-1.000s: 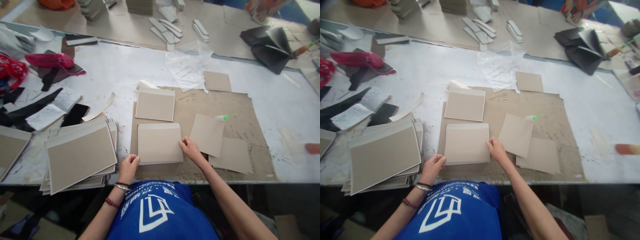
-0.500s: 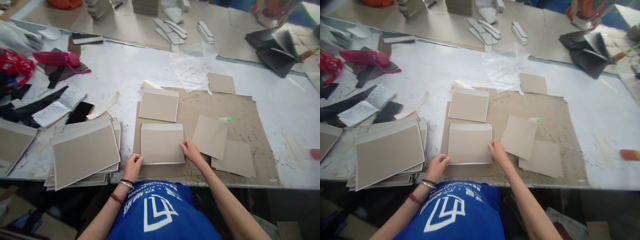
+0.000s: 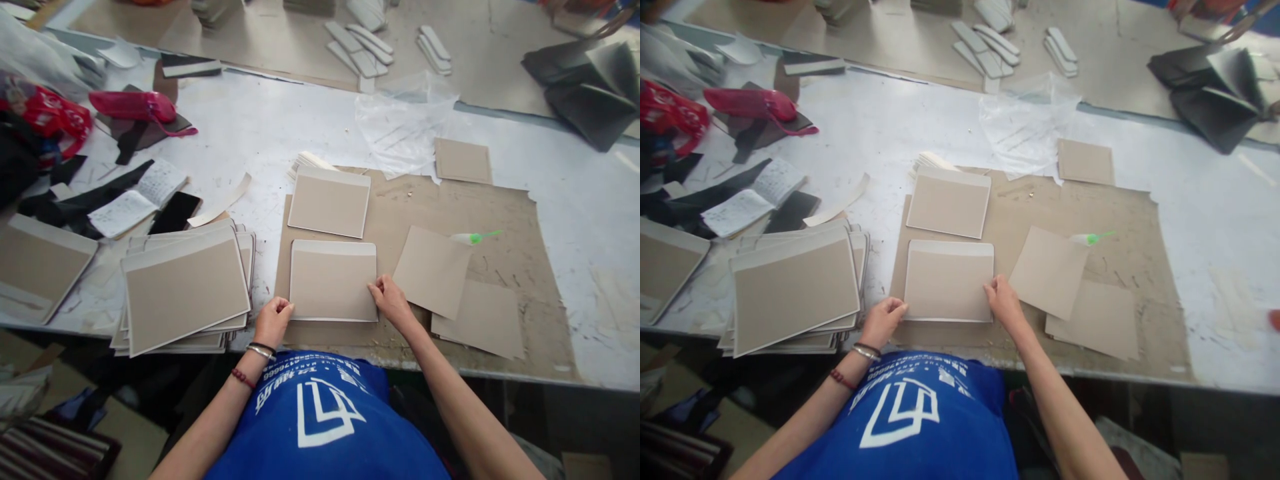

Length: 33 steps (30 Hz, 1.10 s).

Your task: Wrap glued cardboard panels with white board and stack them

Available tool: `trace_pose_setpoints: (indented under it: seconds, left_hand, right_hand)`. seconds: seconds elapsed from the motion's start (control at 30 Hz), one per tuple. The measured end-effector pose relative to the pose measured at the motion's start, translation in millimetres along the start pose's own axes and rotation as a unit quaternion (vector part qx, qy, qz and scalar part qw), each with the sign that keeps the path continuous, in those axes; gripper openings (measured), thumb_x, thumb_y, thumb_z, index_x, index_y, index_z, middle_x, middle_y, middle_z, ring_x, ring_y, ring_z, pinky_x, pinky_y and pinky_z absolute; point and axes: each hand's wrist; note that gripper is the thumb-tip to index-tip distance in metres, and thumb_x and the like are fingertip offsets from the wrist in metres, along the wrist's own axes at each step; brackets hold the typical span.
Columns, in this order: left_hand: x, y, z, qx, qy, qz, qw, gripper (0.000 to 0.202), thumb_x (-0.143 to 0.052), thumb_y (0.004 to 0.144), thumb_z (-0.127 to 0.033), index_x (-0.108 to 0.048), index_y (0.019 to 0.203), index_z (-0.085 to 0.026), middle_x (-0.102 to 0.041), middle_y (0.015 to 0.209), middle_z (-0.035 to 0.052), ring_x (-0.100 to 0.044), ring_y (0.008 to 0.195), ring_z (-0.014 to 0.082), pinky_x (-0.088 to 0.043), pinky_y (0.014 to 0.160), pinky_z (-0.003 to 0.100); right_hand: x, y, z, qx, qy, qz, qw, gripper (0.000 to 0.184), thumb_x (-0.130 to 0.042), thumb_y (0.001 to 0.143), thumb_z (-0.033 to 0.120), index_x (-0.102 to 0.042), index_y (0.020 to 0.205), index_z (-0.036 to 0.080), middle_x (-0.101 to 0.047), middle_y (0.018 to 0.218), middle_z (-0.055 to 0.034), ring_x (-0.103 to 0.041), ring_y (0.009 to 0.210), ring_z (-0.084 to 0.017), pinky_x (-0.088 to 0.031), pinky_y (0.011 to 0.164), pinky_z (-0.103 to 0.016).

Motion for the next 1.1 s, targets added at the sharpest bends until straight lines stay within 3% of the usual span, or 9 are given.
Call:
trace_pose_setpoints:
  seconds: [1.1]
  left_hand:
    - [-0.2,-6.0,-5.1,-0.027,0.068,-0.02,0.997,0.017,-0.049,0.063,-0.034,-0.052,0.056,-0.019,-0.052,0.051,-0.0023,-0.048,0.054,0.0144,-0.035,0.055,0.025]
  right_hand:
    - [-3.0,1.8,3.2,0.002,-0.052,-0.007,0.999,0.012,-0.045,0.078,0.029,-0.038,0.071,0.021,-0.051,0.067,-0.001,-0.047,0.062,-0.015,-0.034,0.059,-0.025]
Point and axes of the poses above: each hand's wrist, its own y-axis towards the middle knuckle, its own x-axis out of the back of the hand, z = x × y
